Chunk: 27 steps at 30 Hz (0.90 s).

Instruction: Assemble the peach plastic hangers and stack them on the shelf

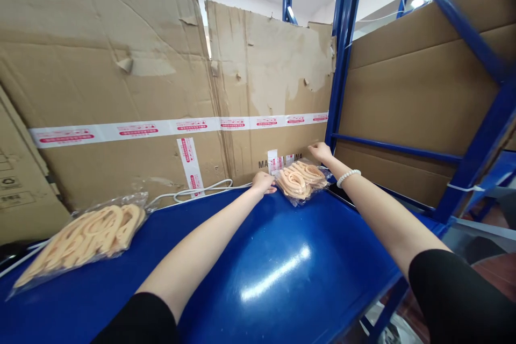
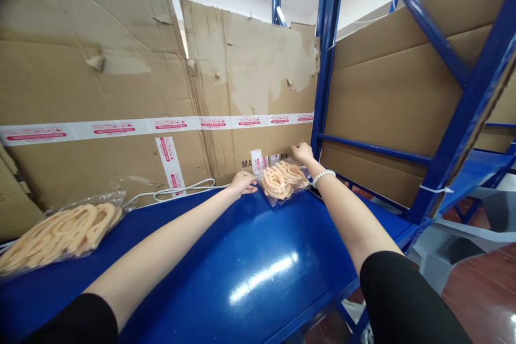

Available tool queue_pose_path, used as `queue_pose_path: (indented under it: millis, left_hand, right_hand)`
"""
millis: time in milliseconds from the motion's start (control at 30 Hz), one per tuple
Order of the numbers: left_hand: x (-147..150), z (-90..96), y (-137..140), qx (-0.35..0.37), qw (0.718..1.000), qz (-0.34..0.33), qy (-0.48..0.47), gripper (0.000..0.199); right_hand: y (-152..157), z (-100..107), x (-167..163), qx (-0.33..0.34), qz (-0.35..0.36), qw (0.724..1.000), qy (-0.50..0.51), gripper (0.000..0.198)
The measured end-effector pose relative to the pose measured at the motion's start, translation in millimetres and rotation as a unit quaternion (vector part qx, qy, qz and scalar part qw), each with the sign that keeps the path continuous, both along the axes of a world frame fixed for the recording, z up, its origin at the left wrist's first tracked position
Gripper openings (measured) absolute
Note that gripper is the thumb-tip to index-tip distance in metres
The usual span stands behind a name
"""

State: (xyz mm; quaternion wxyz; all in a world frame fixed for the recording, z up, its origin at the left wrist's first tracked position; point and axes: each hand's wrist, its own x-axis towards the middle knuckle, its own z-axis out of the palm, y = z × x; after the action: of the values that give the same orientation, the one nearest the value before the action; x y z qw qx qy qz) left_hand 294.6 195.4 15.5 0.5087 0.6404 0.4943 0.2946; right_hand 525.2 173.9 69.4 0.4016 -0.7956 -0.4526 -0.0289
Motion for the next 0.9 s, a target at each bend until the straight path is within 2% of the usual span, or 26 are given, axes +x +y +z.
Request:
queue_pose_path:
  millis: [100,200,267,333,367,433,467,567,667,767,900]
  left_hand:
    - [-27,4.0,-8,0.048,0.999,-0.005,0.015,0.018]
    - [-65,4.3,-21,0.125,0.991,-0.019,0.036,0.016]
    - [-97,3.0,-34,0.181,0.981,-0.036,0.059,0.018]
    - [-131,2.0,-47,0.229,0.969,-0.038,0.089,0.02]
    - [-150,2.1,-54,0.25,0.962,-0.031,0.106,0.02]
    - [-189,3.6,-66,0.283,0.948,-0.003,0.143,0.021]
    - [-211,5.0,-71,0.296,0.941,0.017,0.162,0.021]
    - [-278,9.8,-84,0.319,0.917,0.1,0.219,0.021]
    - [-343,10.8,-92,0.32,0.887,0.197,0.267,0.018]
    - [-393,4.5,-91,0.305,0.854,0.3,0.296,0.019]
    - [-426,-10.5,-75,0.263,0.829,0.377,0.318,0.029]
  right_hand:
    - [-12,1,-13,0.09,-0.005,0.996,0.009,0.031]
    - [-27,-4,-45,0.163,0.025,0.986,0.02,0.035]
    - [-37,-9,-78,0.231,0.092,0.967,0.052,0.031]
    - [-49,-12,-116,0.27,0.206,0.933,0.118,0.024]
    - [-55,-14,-137,0.246,0.28,0.913,0.164,0.022]
    - [-67,-16,-180,0.135,0.416,0.862,0.255,0.023]
    - [-72,-17,-201,0.083,0.461,0.835,0.289,0.023]
    - [-86,-24,-262,-0.028,0.541,0.771,0.334,0.019]
    - [-92,-34,-316,-0.103,0.592,0.718,0.35,0.014]
    - [-86,-44,-362,-0.149,0.577,0.703,0.388,0.013]
    - [-56,-52,-409,-0.151,0.506,0.732,0.43,0.016]
